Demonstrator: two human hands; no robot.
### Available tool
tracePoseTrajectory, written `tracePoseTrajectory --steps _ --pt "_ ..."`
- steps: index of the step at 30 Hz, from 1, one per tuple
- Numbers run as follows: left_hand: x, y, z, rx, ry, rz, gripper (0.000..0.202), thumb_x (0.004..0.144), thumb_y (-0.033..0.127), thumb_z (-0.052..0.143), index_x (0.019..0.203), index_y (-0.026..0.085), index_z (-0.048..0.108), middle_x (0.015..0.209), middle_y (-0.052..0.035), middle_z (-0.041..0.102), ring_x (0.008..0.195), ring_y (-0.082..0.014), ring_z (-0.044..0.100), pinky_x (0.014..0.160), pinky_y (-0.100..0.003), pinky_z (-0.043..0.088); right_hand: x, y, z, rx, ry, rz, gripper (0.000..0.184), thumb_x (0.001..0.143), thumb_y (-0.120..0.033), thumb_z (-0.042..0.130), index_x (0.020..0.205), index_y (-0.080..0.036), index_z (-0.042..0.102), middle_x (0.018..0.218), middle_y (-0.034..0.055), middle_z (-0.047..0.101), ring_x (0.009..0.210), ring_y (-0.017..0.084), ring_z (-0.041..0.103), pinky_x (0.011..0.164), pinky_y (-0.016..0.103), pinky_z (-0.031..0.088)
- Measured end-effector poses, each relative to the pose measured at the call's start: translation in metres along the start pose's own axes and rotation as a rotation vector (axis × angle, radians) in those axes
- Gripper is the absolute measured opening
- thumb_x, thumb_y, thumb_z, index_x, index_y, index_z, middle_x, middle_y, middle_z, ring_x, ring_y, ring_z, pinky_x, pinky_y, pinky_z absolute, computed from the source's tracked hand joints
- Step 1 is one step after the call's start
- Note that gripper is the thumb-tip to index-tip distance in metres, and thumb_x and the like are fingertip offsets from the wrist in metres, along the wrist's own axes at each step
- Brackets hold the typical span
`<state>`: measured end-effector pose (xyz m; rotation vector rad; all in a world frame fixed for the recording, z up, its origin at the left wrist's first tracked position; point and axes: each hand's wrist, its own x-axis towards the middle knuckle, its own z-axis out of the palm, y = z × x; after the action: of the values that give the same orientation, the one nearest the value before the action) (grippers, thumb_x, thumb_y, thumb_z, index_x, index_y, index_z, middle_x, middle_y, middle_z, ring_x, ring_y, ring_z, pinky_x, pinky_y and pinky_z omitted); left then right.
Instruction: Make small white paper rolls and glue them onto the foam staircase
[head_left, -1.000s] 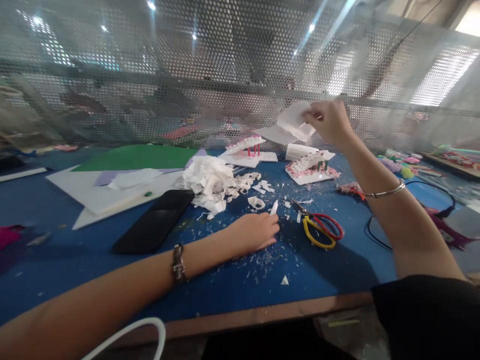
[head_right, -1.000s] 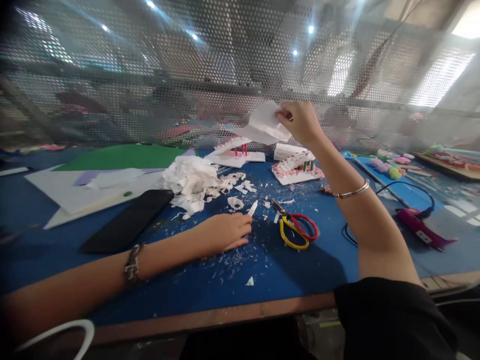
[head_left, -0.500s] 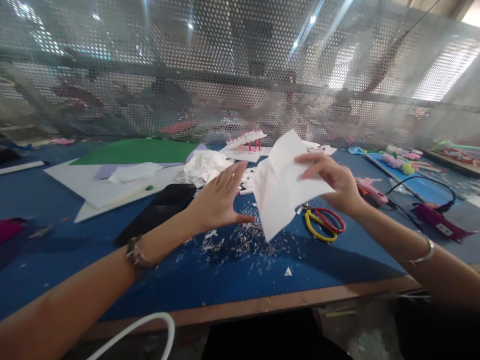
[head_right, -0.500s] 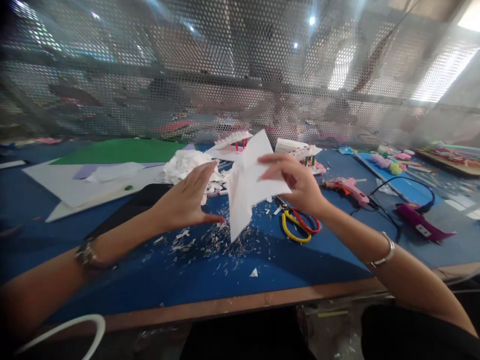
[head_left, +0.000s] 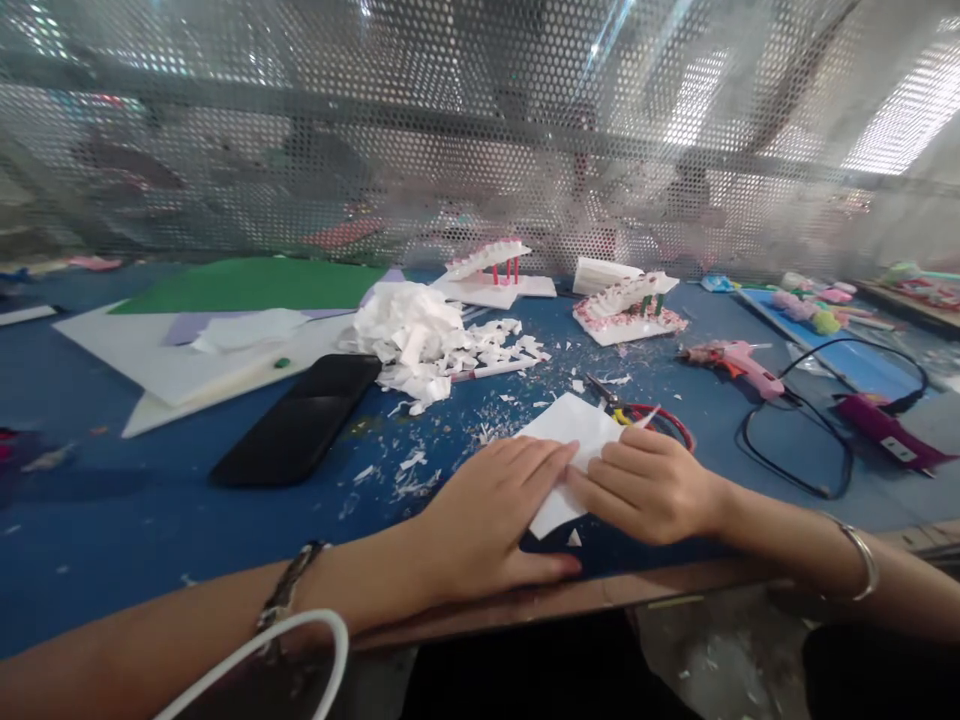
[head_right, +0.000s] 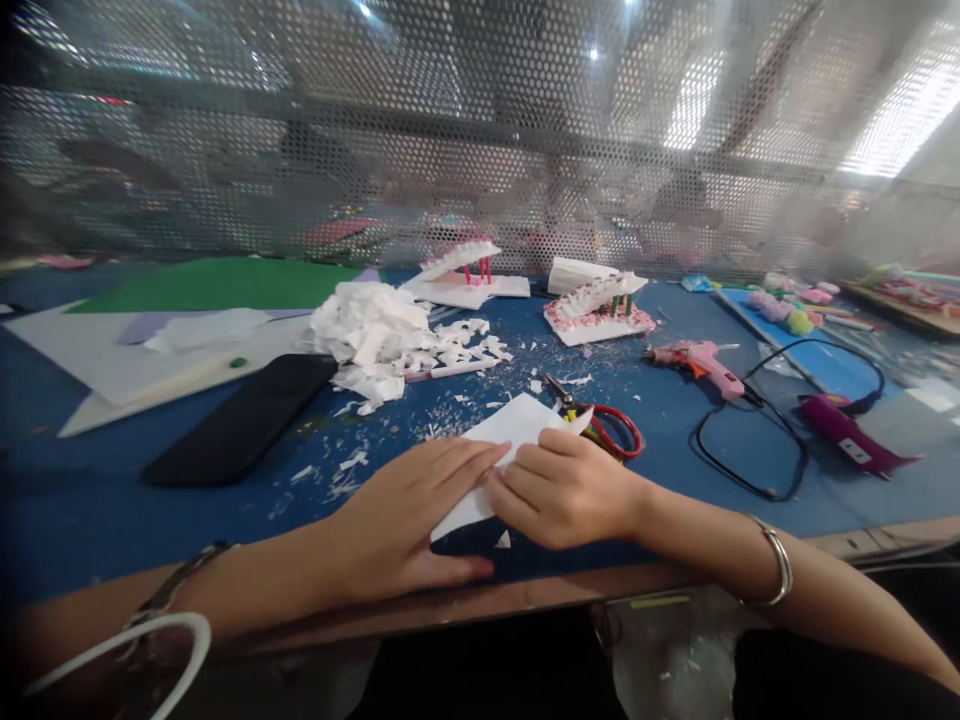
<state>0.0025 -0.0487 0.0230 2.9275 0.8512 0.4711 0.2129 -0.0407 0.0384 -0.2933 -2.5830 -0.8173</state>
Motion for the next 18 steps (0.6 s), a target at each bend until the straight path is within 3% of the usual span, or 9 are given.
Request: tracePoseTrajectory --steps 2,4,8,11,13,16,18 --pt "0.001 0.0 -0.001 -0.035 -0.036 0.005 0.041 0.084 0.034 0.042 0.115 0.009 0.046 0.109 -0.0133 0.058 0.096 -0.0228 0.054 0.083 -0.036 0.043 0.003 -0.002 -0.002 0.009 0.02 -0.001 0.016 0.085 -0.018 0.046 0.079 -0.016 0.061 0.067 0.0011 0.06 0.057 0.012 0.044 0.051 0.028 0.029" --pt "0.001 -0.007 -0.006 0.005 -0.075 -0.02 0.025 0.084 0.026 0.041 0.096 0.013 0.058 0.09 -0.0085 0.064 0.082 -0.0216 0.059 0.073 -0.035 0.046 0.002 0.003 0.001 0.045 -0.012 0.074 0.015 0.085 -0.022 0.048 0.084 -0.016 0.061 0.067 0.0009 0.06 0.058 0.013 0.044 0.052 0.028 0.029" --pt "0.003 -0.034 -0.024 0.066 -0.031 -0.044 0.035 0.085 0.018 0.035 0.117 0.016 0.05 0.104 -0.0071 0.064 0.09 -0.0191 0.06 0.075 -0.031 0.046 -0.002 0.029 0.012 0.167 -0.122 0.291 0.021 0.088 -0.032 0.044 0.088 -0.019 0.06 0.071 0.0008 0.061 0.065 0.013 0.049 0.059 0.028 0.032" --pt "0.008 -0.049 -0.045 0.135 0.005 -0.08 0.035 0.086 0.021 0.036 0.118 0.019 0.05 0.109 -0.0057 0.063 0.093 -0.0193 0.06 0.075 -0.03 0.047 0.002 0.051 0.013 0.206 -0.068 0.354 0.018 0.088 -0.027 0.043 0.083 -0.021 0.06 0.072 0.0001 0.062 0.067 0.013 0.051 0.061 0.027 0.035" --pt "0.012 -0.053 -0.061 0.234 0.132 -0.081 0.033 0.086 0.023 0.037 0.115 0.016 0.053 0.107 -0.0073 0.064 0.093 -0.0213 0.059 0.077 -0.034 0.046 0.007 0.061 0.006 0.147 0.04 0.36 0.012 0.087 -0.025 0.046 0.087 -0.021 0.058 0.078 0.0006 0.063 0.072 0.013 0.052 0.066 0.028 0.037" --pt "0.013 -0.055 -0.075 0.279 0.336 0.077 0.031 0.089 0.019 0.035 0.116 0.014 0.05 0.113 -0.0079 0.06 0.103 -0.0168 0.053 0.087 -0.035 0.042 0.013 0.061 -0.009 -0.092 0.177 0.269 0.013 0.084 -0.023 0.051 0.095 -0.026 0.056 0.085 0.0006 0.062 0.075 0.015 0.048 0.067 0.03 0.037" --pt "0.007 -0.058 -0.073 0.262 0.329 0.176 0.029 0.091 0.017 0.033 0.115 0.017 0.049 0.114 -0.0057 0.06 0.108 -0.0139 0.05 0.09 -0.033 0.04 0.012 0.051 -0.014 -0.206 0.19 0.158 0.015 0.081 -0.02 0.054 0.094 -0.028 0.056 0.093 -0.0002 0.062 0.076 0.016 0.045 0.064 0.03 0.036"
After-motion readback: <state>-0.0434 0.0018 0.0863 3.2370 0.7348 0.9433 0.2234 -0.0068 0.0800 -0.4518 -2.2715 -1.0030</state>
